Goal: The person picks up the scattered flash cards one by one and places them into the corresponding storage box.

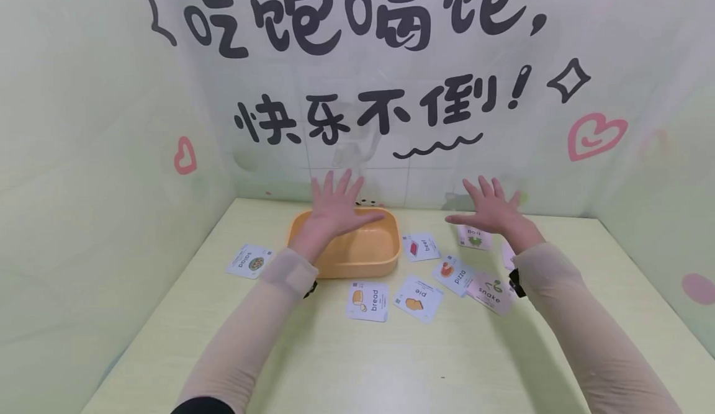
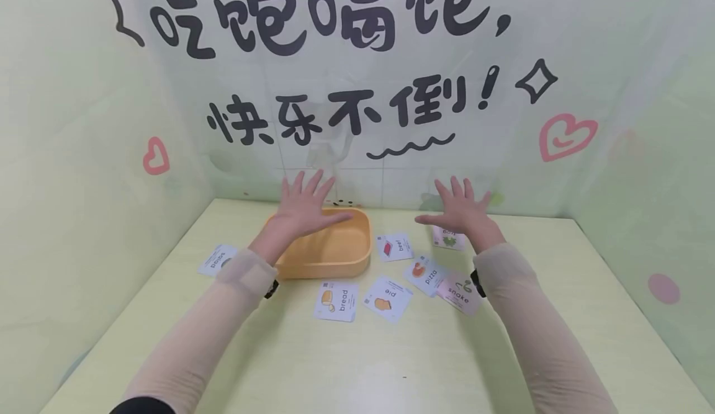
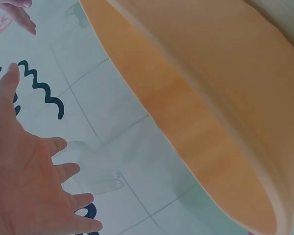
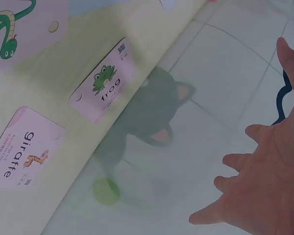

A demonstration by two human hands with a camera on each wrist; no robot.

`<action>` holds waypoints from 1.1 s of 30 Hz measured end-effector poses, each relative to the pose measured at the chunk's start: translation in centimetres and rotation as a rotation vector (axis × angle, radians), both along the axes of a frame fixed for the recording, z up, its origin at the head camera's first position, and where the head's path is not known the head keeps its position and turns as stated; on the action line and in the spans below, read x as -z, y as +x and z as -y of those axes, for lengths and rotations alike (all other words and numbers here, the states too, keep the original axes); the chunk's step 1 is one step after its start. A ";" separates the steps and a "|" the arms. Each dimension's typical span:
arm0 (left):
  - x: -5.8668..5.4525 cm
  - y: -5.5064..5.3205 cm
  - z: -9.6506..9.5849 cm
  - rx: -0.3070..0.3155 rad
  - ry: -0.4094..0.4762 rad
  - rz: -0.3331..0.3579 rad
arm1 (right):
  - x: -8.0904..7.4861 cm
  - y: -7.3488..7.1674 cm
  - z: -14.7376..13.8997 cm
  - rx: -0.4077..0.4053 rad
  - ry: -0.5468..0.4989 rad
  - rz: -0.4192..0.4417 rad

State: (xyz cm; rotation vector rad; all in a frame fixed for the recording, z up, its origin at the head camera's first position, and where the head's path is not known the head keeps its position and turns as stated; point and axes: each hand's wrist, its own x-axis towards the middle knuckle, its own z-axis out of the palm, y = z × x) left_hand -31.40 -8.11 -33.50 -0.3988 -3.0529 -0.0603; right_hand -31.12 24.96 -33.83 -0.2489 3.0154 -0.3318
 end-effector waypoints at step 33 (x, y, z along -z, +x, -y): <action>4.4 4.4 5.6 -0.020 0.121 0.046 | 2.1 2.0 -1.6 0.023 -0.058 0.010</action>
